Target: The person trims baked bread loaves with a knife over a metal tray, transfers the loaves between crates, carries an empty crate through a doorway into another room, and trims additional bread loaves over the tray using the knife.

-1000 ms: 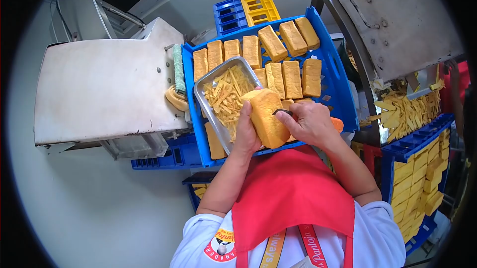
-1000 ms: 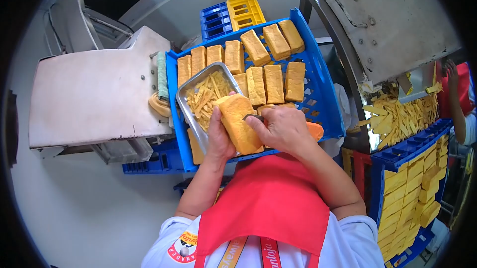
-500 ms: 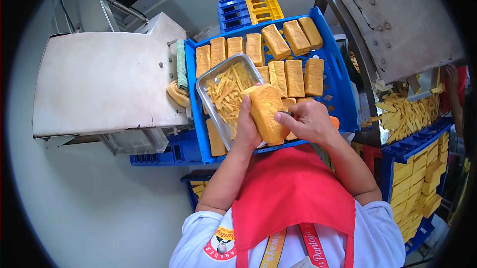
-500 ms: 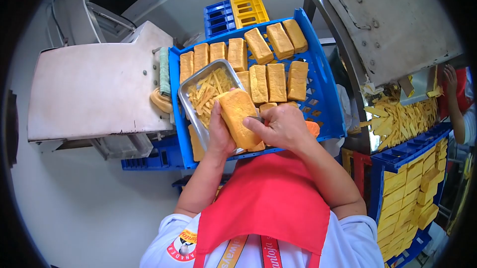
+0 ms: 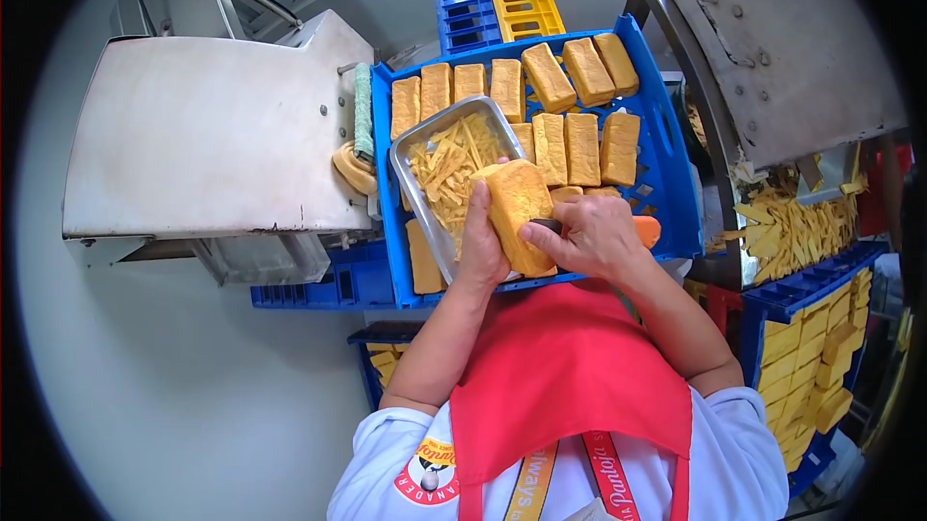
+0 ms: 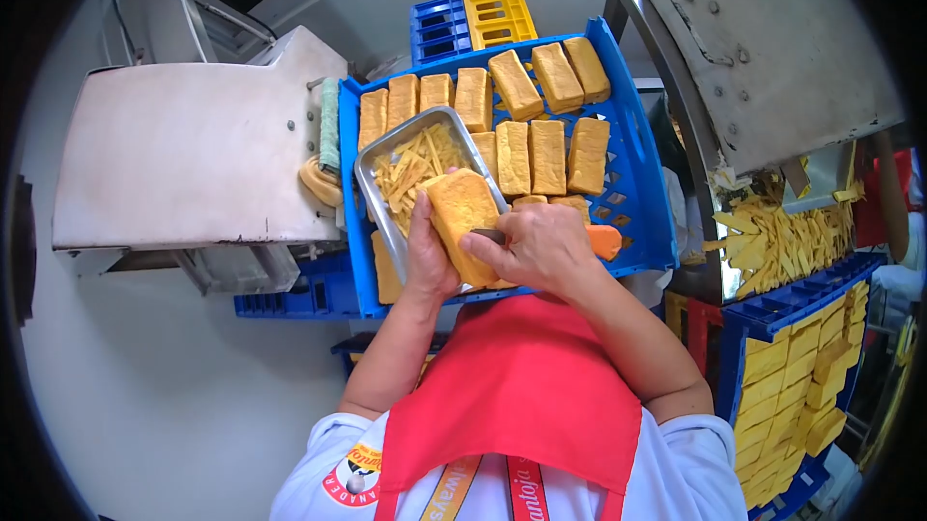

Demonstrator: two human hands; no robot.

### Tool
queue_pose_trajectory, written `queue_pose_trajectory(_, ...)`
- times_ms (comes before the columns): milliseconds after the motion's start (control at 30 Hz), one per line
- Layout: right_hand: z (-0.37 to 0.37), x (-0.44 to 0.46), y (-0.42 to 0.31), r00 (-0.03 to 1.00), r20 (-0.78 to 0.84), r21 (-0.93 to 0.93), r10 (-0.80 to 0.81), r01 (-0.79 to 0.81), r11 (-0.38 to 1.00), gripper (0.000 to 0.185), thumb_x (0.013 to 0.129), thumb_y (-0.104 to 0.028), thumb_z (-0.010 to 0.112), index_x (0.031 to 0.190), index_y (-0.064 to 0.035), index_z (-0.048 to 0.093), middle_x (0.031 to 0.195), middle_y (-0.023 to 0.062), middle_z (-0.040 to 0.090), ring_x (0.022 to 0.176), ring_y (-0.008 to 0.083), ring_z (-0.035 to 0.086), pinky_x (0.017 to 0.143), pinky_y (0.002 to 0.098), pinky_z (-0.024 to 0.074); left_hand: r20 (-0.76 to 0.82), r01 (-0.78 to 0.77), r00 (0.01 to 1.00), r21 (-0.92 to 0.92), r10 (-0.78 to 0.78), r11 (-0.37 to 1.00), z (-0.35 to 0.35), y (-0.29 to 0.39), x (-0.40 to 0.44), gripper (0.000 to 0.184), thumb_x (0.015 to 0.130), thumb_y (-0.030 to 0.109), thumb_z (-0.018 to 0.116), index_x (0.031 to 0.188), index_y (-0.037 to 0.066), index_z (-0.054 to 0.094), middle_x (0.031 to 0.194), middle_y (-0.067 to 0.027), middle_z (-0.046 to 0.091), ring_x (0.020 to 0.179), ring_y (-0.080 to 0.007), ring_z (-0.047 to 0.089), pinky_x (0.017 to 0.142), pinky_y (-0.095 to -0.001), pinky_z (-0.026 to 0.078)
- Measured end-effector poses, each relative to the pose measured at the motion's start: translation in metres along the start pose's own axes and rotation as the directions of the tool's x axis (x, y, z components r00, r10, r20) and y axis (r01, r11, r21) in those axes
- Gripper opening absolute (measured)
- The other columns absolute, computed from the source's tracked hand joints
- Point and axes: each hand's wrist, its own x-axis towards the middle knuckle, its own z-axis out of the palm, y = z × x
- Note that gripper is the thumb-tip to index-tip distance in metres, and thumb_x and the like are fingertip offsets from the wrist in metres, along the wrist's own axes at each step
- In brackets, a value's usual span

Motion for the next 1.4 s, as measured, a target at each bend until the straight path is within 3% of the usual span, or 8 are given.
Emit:
queue_pose_trajectory(67, 0.000, 0.002, 0.001, 0.976, 0.159, 0.240, 0.150, -0.186, 0.953, 0.060, 0.085, -0.058, 0.059, 0.063, -0.0033, 0.068, 0.060, 0.0163, 0.062, 0.058, 0.0335, 0.065, 0.055, 0.0444, 0.0498, -0.021, 0.022, 1.000, -0.013, -0.023, 1.000, -0.004, 0.005, -0.002, 0.058, 0.100, 0.053, 0.042, 0.138, 0.009, 0.044, 0.126, -0.0114, 0.058, 0.115, -0.0240, 0.058, 0.099, -0.0402, 0.048)
queue_pose_trajectory(700, 0.034, 0.005, -0.022, 0.998, 0.052, 0.052, -0.045, 0.042, 0.998, 0.055, 0.094, -0.051, 0.051, 0.070, -0.0036, 0.065, 0.067, 0.0193, 0.063, 0.065, 0.0374, 0.064, 0.061, 0.0479, 0.0491, -0.187, -0.234, 0.958, -0.075, 0.217, 0.969, -0.036, 0.054, -0.021, 0.058, 0.102, 0.052, 0.031, 0.133, 0.007, 0.049, 0.126, -0.0120, 0.059, 0.114, -0.0265, 0.060, 0.097, -0.0419, 0.050)
queue_pose_trajectory(867, 0.040, 0.010, -0.021, 0.888, 0.443, 0.425, 0.126, -0.331, 0.842, 0.057, 0.093, -0.053, 0.054, 0.066, -0.0036, 0.064, 0.062, 0.0150, 0.065, 0.065, 0.0365, 0.066, 0.064, 0.0471, 0.0508, -0.240, -0.299, 0.924, 0.028, 0.297, 0.954, -0.039, 0.057, -0.022, 0.062, 0.098, 0.056, 0.039, 0.132, 0.006, 0.051, 0.128, -0.0128, 0.059, 0.115, -0.0278, 0.059, 0.097, -0.0423, 0.049)
queue_pose_trajectory(1000, 0.050, 0.009, -0.012, 0.861, 0.492, 0.602, 0.127, -0.442, 0.665, 0.043, 0.088, -0.047, 0.064, 0.079, -0.0045, 0.064, 0.073, 0.0144, 0.067, 0.071, 0.0369, 0.066, 0.067, 0.0462, 0.0518, -0.190, -0.332, 0.923, 0.048, 0.335, 0.942, -0.047, 0.075, -0.028, 0.058, 0.100, 0.052, 0.040, 0.135, 0.007, 0.050, 0.131, -0.0131, 0.057, 0.119, -0.0280, 0.057, 0.100, -0.0422, 0.048)
queue_pose_trajectory(1067, 0.048, 0.004, -0.021, 0.997, 0.026, -0.105, 0.067, -0.064, 0.992, 0.039, 0.080, -0.038, 0.074, 0.101, -0.0064, 0.063, 0.089, 0.0136, 0.064, 0.078, 0.0287, 0.064, 0.067, 0.0389, 0.0500, -0.229, -0.446, 0.845, 0.197, 0.483, 0.873, -0.052, 0.078, -0.027, 0.054, 0.102, 0.046, 0.043, 0.140, 0.007, 0.043, 0.133, -0.0093, 0.053, 0.120, -0.0226, 0.054, 0.104, -0.0390, 0.043)
queue_pose_trajectory(1133, 0.052, 0.006, -0.016, 0.996, 0.021, 0.004, 0.087, -0.087, 0.996, 0.046, 0.077, -0.038, 0.076, 0.107, -0.0067, 0.060, 0.094, 0.0136, 0.062, 0.080, 0.0280, 0.063, 0.068, 0.0377, 0.0503, 0.007, -0.468, 0.665, 0.783, 0.747, 0.410, -0.055, 0.078, -0.024, 0.057, 0.100, 0.027, 0.058, 0.146, 0.006, 0.032, 0.134, -0.0102, 0.048, 0.117, -0.0192, 0.051, 0.103, -0.0347, 0.040)
queue_pose_trajectory(1333, 0.031, -0.006, -0.001, 0.977, -0.169, 0.475, 0.131, -0.036, 0.879, 0.054, 0.073, -0.038, 0.081, 0.109, -0.0034, 0.061, 0.093, 0.0132, 0.063, 0.079, 0.0253, 0.063, 0.069, 0.0350, 0.0506, 0.057, -0.395, 0.827, 0.766, 0.559, 0.507, -0.030, 0.046, 0.004, 0.043, 0.095, 0.027, 0.065, 0.124, 0.003, 0.043, 0.121, -0.0127, 0.047, 0.111, -0.0212, 0.049, 0.097, -0.0343, 0.042)
queue_pose_trajectory(1400, 0.007, -0.013, 0.008, 0.955, -0.217, 0.532, 0.201, -0.057, 0.845, 0.055, 0.072, -0.038, 0.081, 0.108, -0.0021, 0.062, 0.092, 0.0133, 0.064, 0.078, 0.0244, 0.063, 0.070, 0.0340, 0.0506, 0.100, -0.232, 0.817, 0.958, 0.568, 0.166, -0.019, 0.019, 0.024, 0.043, 0.093, 0.034, 0.067, 0.114, 0.002, 0.046, 0.112, -0.0135, 0.046, 0.104, -0.0226, 0.049, 0.093, -0.0358, 0.042)
